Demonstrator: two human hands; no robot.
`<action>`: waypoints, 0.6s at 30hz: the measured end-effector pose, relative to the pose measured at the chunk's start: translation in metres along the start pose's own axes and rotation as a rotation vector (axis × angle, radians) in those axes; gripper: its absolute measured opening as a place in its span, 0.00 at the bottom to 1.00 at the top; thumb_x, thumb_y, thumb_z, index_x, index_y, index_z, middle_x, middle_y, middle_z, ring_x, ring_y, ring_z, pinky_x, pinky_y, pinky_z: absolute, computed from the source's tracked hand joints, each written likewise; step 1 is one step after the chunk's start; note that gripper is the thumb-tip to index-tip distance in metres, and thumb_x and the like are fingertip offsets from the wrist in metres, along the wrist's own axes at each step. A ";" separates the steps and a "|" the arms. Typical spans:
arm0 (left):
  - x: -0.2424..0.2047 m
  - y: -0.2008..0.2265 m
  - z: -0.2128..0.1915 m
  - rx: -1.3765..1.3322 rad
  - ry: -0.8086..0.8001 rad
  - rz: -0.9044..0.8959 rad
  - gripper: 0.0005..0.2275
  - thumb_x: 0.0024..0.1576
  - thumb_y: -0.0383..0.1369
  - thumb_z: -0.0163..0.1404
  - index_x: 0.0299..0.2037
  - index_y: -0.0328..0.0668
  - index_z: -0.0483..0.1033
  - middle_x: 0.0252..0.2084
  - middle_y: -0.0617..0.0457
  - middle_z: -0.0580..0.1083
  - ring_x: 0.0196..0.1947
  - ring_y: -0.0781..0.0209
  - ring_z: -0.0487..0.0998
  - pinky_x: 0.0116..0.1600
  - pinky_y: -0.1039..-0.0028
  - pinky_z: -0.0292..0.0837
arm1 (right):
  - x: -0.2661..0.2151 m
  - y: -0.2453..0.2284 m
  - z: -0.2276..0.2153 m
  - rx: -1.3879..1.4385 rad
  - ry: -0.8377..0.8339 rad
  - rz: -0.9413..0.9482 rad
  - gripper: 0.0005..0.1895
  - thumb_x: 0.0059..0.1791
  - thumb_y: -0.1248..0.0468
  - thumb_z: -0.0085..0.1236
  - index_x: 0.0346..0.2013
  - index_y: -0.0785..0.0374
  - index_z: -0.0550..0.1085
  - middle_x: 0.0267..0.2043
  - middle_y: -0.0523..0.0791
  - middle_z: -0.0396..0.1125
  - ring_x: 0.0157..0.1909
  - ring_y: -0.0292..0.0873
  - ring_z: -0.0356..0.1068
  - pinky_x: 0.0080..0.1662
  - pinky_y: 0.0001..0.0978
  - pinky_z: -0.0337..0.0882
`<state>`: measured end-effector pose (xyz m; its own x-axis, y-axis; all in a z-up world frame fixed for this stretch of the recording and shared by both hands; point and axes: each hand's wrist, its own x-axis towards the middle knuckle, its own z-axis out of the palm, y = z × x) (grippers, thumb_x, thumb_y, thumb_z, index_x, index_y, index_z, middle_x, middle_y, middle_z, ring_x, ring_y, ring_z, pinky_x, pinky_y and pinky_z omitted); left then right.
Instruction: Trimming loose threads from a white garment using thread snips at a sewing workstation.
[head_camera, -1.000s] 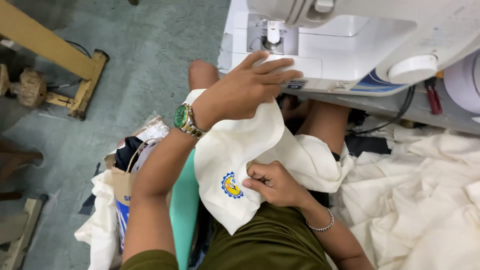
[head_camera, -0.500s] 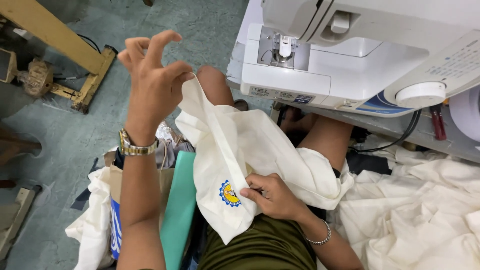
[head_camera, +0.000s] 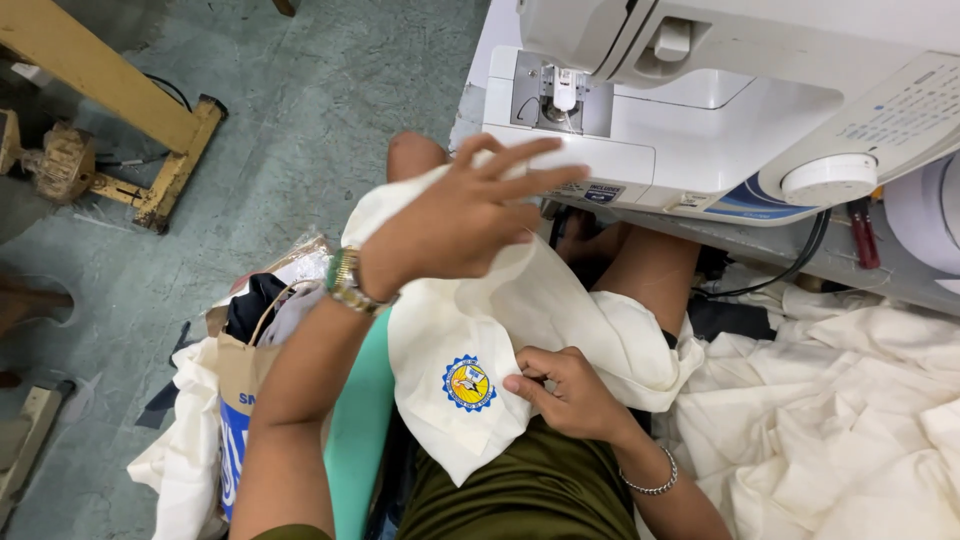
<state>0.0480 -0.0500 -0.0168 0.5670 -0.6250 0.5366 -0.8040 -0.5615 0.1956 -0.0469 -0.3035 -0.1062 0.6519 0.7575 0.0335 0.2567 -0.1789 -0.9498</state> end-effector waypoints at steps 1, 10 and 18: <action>0.005 0.001 0.014 0.158 -0.054 0.118 0.11 0.62 0.24 0.55 0.27 0.45 0.71 0.75 0.56 0.60 0.75 0.49 0.58 0.60 0.51 0.59 | -0.003 0.003 0.001 -0.006 -0.011 0.045 0.16 0.55 0.56 0.54 0.27 0.61 0.72 0.24 0.36 0.66 0.23 0.30 0.59 0.26 0.24 0.56; -0.010 -0.009 -0.022 0.230 -0.130 -0.260 0.09 0.51 0.19 0.55 0.31 0.48 0.80 0.69 0.60 0.72 0.72 0.53 0.64 0.66 0.54 0.54 | 0.004 0.002 0.004 0.066 -0.030 0.020 0.16 0.56 0.58 0.55 0.26 0.62 0.70 0.21 0.37 0.64 0.23 0.30 0.58 0.27 0.24 0.57; -0.051 -0.066 -0.021 0.311 -0.126 -0.292 0.07 0.59 0.26 0.50 0.29 0.42 0.78 0.63 0.48 0.76 0.63 0.50 0.74 0.53 0.59 0.64 | 0.030 -0.017 0.014 0.012 -0.154 -0.104 0.14 0.56 0.60 0.55 0.28 0.62 0.68 0.18 0.38 0.57 0.21 0.34 0.49 0.27 0.27 0.51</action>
<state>0.0682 0.0302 -0.0402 0.7953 -0.4662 0.3874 -0.5255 -0.8489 0.0573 -0.0413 -0.2687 -0.0937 0.5050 0.8590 0.0841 0.3080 -0.0882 -0.9473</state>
